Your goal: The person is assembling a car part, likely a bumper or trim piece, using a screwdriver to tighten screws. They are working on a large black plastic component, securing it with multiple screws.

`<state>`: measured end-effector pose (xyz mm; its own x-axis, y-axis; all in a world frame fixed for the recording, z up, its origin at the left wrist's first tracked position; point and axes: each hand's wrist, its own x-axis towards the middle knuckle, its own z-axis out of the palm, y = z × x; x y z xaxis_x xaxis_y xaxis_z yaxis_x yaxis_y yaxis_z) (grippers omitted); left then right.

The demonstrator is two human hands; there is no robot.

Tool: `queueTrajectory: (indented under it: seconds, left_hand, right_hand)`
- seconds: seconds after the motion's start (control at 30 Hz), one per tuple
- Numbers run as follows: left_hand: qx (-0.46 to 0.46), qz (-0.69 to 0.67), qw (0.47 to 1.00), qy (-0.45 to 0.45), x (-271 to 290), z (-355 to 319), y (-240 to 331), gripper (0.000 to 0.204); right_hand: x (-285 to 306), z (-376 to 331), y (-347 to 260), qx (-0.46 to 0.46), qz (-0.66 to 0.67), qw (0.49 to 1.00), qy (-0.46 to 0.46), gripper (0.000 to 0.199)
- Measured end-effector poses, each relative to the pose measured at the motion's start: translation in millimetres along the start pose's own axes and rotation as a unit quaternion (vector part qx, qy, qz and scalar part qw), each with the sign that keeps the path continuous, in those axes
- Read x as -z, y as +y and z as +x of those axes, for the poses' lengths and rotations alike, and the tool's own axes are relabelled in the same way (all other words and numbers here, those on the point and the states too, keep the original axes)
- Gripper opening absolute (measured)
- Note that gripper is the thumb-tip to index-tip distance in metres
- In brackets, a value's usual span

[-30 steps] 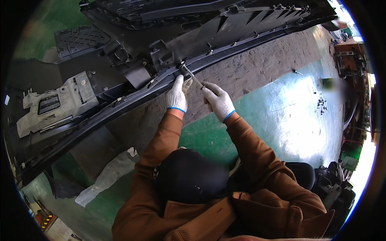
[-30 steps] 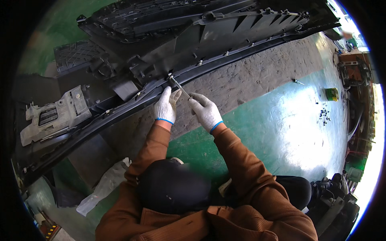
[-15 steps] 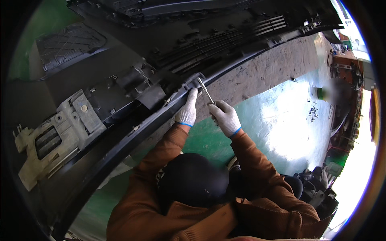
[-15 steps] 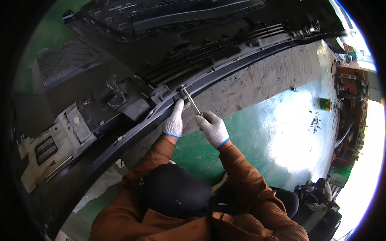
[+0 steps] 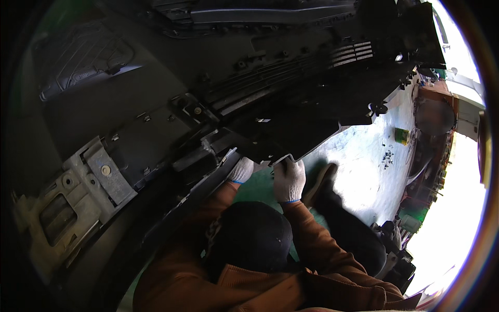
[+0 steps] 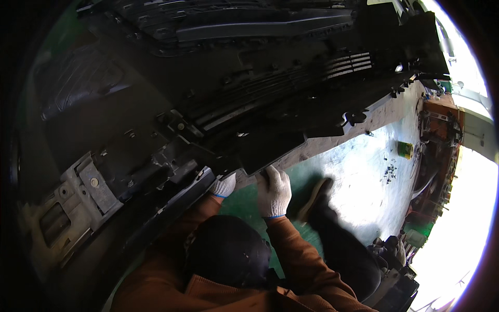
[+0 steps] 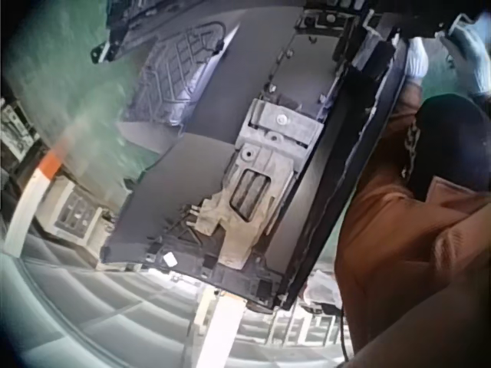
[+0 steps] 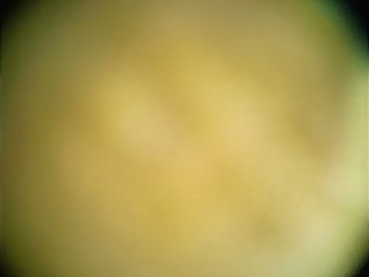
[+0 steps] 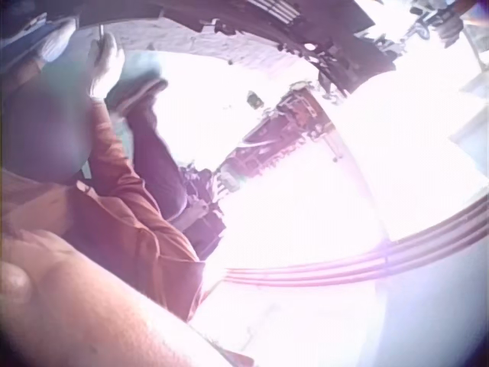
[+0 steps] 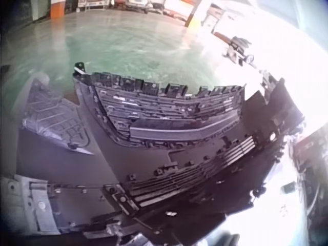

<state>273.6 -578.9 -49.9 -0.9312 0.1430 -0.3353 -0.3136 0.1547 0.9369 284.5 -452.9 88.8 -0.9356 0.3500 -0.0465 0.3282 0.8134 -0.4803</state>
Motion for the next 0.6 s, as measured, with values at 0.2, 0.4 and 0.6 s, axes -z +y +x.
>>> queueTrajectory:
  seconds: [0.2, 0.4, 0.6]
  left_hand:
    - [-0.003, 0.056, 0.998, -0.028, 20, -23, -3, 0.036]
    - [0.004, 0.077, 0.996, -0.034, 25, -37, -7, 0.037]
    - [-0.005, 0.099, 0.995, -0.029, 29, -41, -6, 0.037]
  right_hand:
    - [3, -9, 5, -0.070, 0.065, 0.994, -0.056, 0.018]
    - [42, 9, -22, 0.013, 0.106, 0.980, -0.167, 0.017]
    - [33, 33, 55, -0.114, 0.269, 0.876, -0.384, 0.027]
